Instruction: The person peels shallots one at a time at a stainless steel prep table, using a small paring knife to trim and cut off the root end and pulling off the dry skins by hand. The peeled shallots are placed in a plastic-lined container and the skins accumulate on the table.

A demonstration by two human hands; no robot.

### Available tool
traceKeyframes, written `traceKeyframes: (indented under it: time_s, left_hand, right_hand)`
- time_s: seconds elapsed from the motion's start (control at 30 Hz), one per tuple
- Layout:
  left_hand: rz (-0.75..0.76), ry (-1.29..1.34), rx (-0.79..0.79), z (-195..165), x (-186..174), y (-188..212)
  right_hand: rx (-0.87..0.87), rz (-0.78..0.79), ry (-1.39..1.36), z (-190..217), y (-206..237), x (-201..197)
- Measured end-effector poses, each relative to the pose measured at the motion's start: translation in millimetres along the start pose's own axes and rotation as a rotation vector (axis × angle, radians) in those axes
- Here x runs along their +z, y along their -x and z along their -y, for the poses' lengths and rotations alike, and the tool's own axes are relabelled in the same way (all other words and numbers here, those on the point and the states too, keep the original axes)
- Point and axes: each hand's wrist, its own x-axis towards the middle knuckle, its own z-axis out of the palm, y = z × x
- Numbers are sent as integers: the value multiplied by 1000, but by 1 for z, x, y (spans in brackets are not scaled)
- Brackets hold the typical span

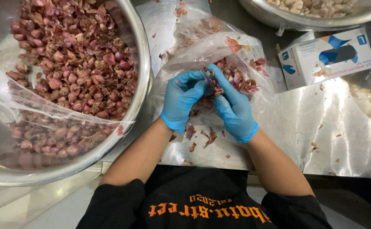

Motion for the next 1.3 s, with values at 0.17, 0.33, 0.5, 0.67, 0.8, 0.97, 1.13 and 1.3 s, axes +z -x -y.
traceKeyframes:
  time_s: [0.17, 0.33, 0.5, 0.67, 0.8, 0.97, 1.13, 1.3]
  left_hand:
    - [-12, -83, 124, 3, 1, 2]
    - [-28, -125, 158, 3, 1, 1]
    - [-7, -139, 146, -2, 4, 0]
    - [-125, -194, 176, -3, 12, 2]
    - [-144, -222, 182, -3, 14, 3]
    - [-109, -205, 147, -4, 12, 4]
    - [-77, -199, 109, -6, 8, 0]
    - [-22, -275, 108, 0, -3, 2]
  right_hand:
    - [-37, -2, 185, 3, -2, -1]
    - [68, -19, 79, 0, -1, -1]
    - [153, -27, -133, -6, -3, -6]
    - [184, -26, -297, -13, -6, -2]
    - [147, -75, -146, -16, -6, 3]
    - [84, 21, -179, -14, -4, -3]
    - [164, -8, -175, -17, -6, -7]
    - [50, 9, -293, -22, -5, -7]
